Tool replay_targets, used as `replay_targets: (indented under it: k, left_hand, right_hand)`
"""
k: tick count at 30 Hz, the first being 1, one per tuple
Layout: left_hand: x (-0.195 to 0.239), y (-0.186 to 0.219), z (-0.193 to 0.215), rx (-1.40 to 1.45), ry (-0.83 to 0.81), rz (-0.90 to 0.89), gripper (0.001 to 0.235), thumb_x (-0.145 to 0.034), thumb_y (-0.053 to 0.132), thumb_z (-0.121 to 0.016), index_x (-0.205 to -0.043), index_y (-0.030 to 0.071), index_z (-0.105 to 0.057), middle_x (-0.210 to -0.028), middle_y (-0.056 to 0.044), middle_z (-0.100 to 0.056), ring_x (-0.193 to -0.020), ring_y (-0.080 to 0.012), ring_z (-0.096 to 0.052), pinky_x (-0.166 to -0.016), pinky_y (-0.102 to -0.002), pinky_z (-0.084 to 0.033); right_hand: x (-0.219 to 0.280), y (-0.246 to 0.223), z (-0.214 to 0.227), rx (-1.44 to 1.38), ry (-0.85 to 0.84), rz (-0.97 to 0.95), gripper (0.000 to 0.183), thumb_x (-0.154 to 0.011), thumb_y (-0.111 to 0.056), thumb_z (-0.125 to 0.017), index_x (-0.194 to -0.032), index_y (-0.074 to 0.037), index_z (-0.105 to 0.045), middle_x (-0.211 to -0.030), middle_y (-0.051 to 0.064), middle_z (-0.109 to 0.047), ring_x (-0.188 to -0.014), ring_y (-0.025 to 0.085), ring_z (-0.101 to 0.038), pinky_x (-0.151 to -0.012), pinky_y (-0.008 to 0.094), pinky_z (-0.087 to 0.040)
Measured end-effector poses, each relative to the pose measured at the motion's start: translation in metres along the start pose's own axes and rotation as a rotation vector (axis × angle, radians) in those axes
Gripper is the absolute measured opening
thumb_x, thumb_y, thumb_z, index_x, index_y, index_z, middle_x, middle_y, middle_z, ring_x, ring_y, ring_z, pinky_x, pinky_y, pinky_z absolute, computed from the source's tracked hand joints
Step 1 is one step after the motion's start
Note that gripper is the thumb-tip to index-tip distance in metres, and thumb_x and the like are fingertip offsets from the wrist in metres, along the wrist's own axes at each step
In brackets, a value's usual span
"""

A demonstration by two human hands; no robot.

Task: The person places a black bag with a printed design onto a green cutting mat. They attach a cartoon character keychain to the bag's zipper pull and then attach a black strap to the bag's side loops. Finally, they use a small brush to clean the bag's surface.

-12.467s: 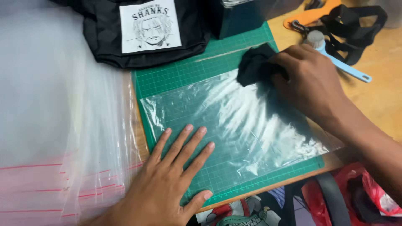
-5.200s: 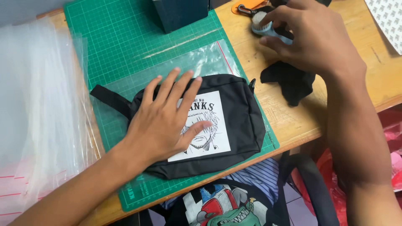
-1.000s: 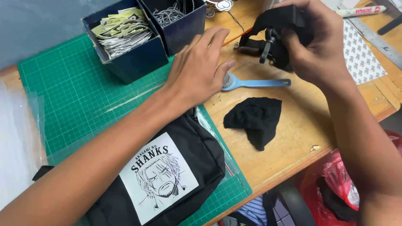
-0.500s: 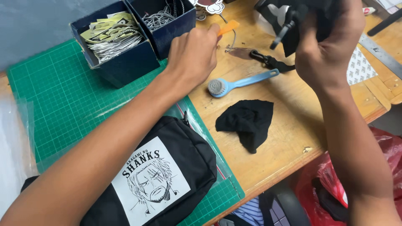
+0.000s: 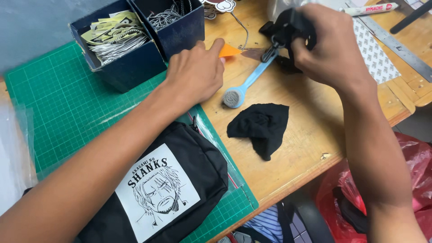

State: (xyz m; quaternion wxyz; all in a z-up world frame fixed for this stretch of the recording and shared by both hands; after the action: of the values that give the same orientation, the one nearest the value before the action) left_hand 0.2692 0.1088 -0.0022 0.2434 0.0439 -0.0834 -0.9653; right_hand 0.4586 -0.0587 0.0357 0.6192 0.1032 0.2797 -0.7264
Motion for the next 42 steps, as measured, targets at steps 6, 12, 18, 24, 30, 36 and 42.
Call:
replay_targets:
  k: [6, 12, 18, 24, 30, 36, 42]
  left_hand:
    - [0.007, -0.012, 0.002, -0.106, 0.070, -0.005, 0.050, -0.101, 0.046, -0.051, -0.146, 0.026, -0.058, -0.097, -0.020, -0.064, -0.071, -0.0530, -0.069, -0.053, -0.063, -0.052]
    - [0.010, -0.018, -0.006, -0.356, 0.264, -0.079, 0.028, -0.099, 0.047, -0.062, -0.114, 0.025, -0.071, -0.088, -0.010, -0.066, -0.070, -0.0362, -0.068, -0.044, -0.049, -0.049]
    - [0.033, -0.007, 0.006, -0.615, 0.466, -0.210, 0.029, -0.099, 0.049, -0.065, -0.112, 0.024, -0.069, -0.090, -0.003, -0.061, -0.077, -0.0247, -0.059, -0.059, -0.038, -0.044]
    - [0.085, 0.010, 0.038, -0.494, 0.523, -0.322, 0.026, -0.105, 0.042, -0.066, -0.096, 0.018, -0.067, -0.087, -0.003, -0.060, -0.080, -0.0235, -0.057, -0.061, -0.035, -0.042]
    - [0.155, -0.002, 0.091, -0.214, 0.498, -0.300, 0.026, -0.110, 0.035, -0.070, -0.101, 0.011, -0.072, -0.093, -0.006, -0.062, -0.080, -0.0283, -0.057, -0.060, -0.041, -0.045]
    - [0.257, 0.003, 0.080, -0.152, 0.317, -0.256, 0.038, -0.102, 0.043, -0.070, -0.113, 0.006, -0.071, -0.100, -0.010, -0.064, -0.087, -0.0276, -0.061, -0.066, -0.038, -0.050]
    - [0.322, -0.004, 0.050, 0.128, 0.246, -0.196, 0.049, -0.101, 0.040, -0.064, -0.130, 0.000, -0.064, -0.134, -0.020, -0.065, -0.128, -0.0383, -0.062, -0.114, -0.055, -0.044]
  right_hand:
    - [-0.007, -0.013, -0.001, 0.141, -0.274, -0.215, 0.056, -0.076, -0.005, -0.056, -0.128, -0.019, -0.072, -0.104, 0.018, -0.074, -0.091, 0.047, -0.064, -0.071, 0.054, -0.047]
    - [-0.001, -0.001, 0.001, 0.355, -0.402, -0.298, 0.056, -0.079, -0.019, -0.055, -0.134, -0.022, -0.069, -0.112, 0.020, -0.075, -0.099, 0.053, -0.066, -0.069, 0.061, -0.048]
    - [-0.003, -0.022, 0.011, 0.315, -0.494, -0.322, 0.057, -0.093, -0.047, -0.042, -0.135, -0.016, -0.065, -0.114, 0.023, -0.062, -0.094, 0.048, -0.060, -0.071, 0.059, -0.043]
    - [0.008, -0.013, 0.002, 0.469, -0.115, -0.035, 0.049, -0.120, -0.058, -0.054, -0.131, -0.015, -0.076, -0.110, 0.018, -0.063, -0.096, 0.039, -0.062, -0.092, 0.057, -0.034]
    - [0.026, 0.000, -0.007, 0.554, 0.207, 0.209, 0.033, -0.133, -0.036, -0.097, -0.117, -0.016, -0.077, -0.112, 0.004, -0.075, -0.107, 0.034, -0.070, -0.097, 0.049, -0.039]
    - [0.035, -0.038, -0.017, 0.121, 0.100, 0.256, 0.012, -0.141, -0.003, -0.086, -0.136, 0.005, -0.078, -0.109, 0.016, -0.066, -0.118, 0.034, -0.063, -0.100, 0.043, -0.053]
    - [0.033, -0.136, -0.016, -0.033, -0.101, 0.618, 0.036, -0.110, -0.032, -0.079, -0.126, 0.001, -0.078, -0.114, 0.016, -0.068, -0.105, 0.038, -0.061, -0.101, 0.050, -0.044]
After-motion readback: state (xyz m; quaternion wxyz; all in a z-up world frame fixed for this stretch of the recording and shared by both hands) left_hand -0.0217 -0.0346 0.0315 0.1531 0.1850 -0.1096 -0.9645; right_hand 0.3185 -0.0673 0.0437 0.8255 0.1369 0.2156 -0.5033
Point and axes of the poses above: each hand's wrist, its own x-axis away from the middle knuckle, its own z-axis out of the back of the hand, y = z × x, the point moved 3 cm from there along -x, towards the middle knuckle
